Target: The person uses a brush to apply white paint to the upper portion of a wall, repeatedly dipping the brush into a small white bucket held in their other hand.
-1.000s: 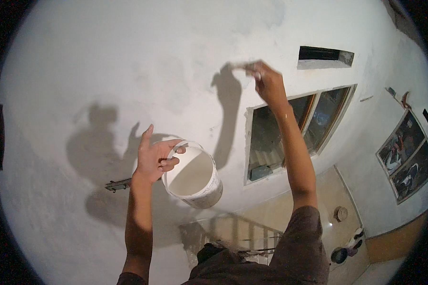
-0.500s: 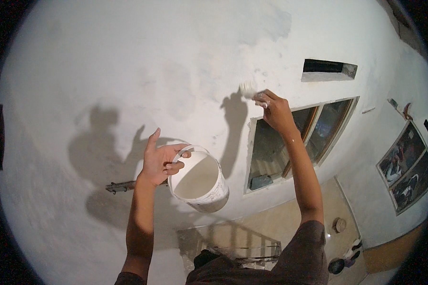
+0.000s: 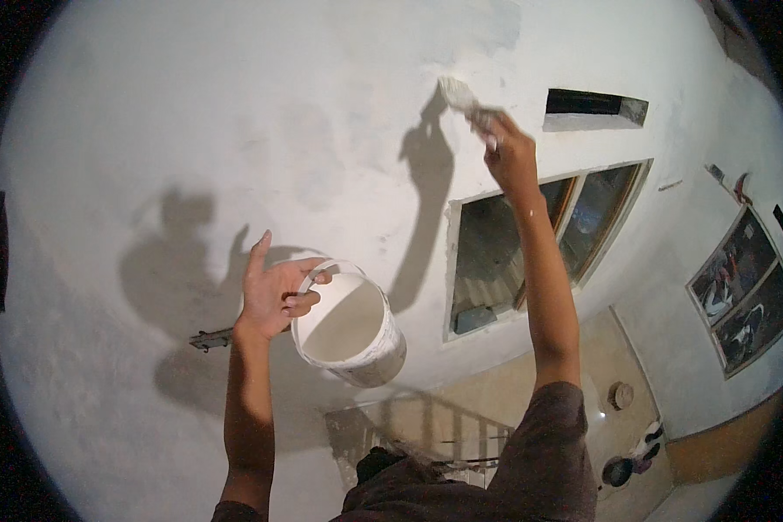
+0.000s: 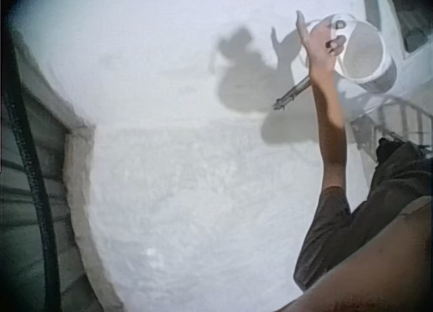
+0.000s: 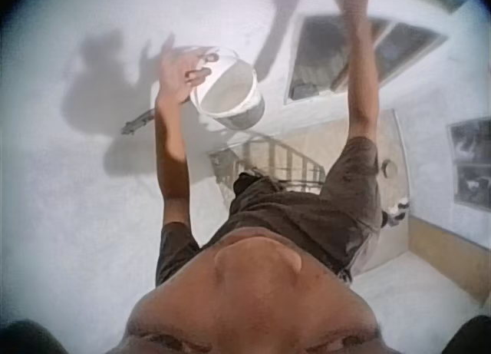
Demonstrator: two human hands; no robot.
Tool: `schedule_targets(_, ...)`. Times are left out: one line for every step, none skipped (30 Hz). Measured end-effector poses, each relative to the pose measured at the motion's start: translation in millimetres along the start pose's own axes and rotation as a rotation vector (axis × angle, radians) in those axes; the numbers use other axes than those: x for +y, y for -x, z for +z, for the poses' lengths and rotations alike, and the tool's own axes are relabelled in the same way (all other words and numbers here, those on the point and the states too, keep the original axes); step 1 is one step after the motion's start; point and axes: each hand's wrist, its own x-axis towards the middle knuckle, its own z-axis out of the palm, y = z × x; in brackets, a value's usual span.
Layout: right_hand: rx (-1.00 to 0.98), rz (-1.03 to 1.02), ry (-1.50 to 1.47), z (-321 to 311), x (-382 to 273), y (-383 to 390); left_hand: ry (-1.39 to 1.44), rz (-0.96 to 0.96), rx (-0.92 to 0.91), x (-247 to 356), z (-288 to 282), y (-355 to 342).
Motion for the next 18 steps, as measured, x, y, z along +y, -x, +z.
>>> schedule_targets(-0.054,0.004,0.028,2,4,18,-0.010,0.002,0.010,1,3,1)
schedule_targets(-0.111,0.006,0.055,6,5,36,-0.018,0.004,0.022,1,4,1)
schedule_targets(-0.129,0.044,0.057,6,3,53,-0.017,0.006,0.021,2,6,1)
schedule_targets(-0.152,0.086,0.056,9,2,69,-0.014,0.003,0.023,2,6,2)
schedule_targets(-0.183,0.088,0.053,10,5,82,-0.012,0.001,0.021,2,6,1)
schedule_targets(-0.214,0.093,0.049,10,9,95,-0.005,0.001,0.015,1,6,1)
schedule_targets(-0.243,0.102,0.043,10,8,98,-0.001,-0.001,0.010,1,5,0)
schedule_targets(-0.251,0.089,-0.038,9,10,97,0.003,-0.004,0.004,1,5,0)
schedule_targets(-0.258,0.074,-0.118,6,11,95,0.007,-0.007,0.011,1,5,1)
schedule_targets(-0.263,0.060,-0.197,3,9,90,0.008,-0.011,0.017,1,5,2)
schedule_targets(-0.255,0.078,-0.181,-1,8,82,0.009,-0.019,0.021,0,6,1)
schedule_targets(-0.247,0.096,-0.164,-3,9,68,-0.002,-0.011,0.021,0,6,1)
schedule_targets(-0.239,0.121,-0.144,-6,10,55,-0.013,-0.011,0.016,0,6,0)
schedule_targets(-0.187,0.123,-0.152,-6,9,40,-0.026,-0.009,0.015,1,8,1)
schedule_targets(-0.168,0.072,-0.176,-6,15,28,-0.034,-0.007,0.011,1,8,0)
schedule_targets(-0.080,0.078,-0.181,-3,4,11,-0.044,-0.003,0.017,2,7,3)
schedule_targets(0.009,-0.004,-0.116,-6,6,0,-0.050,0.005,0.011,2,7,3)
schedule_targets(0.097,-0.086,-0.051,-7,9,-7,-0.036,0.010,0.008,2,7,3)
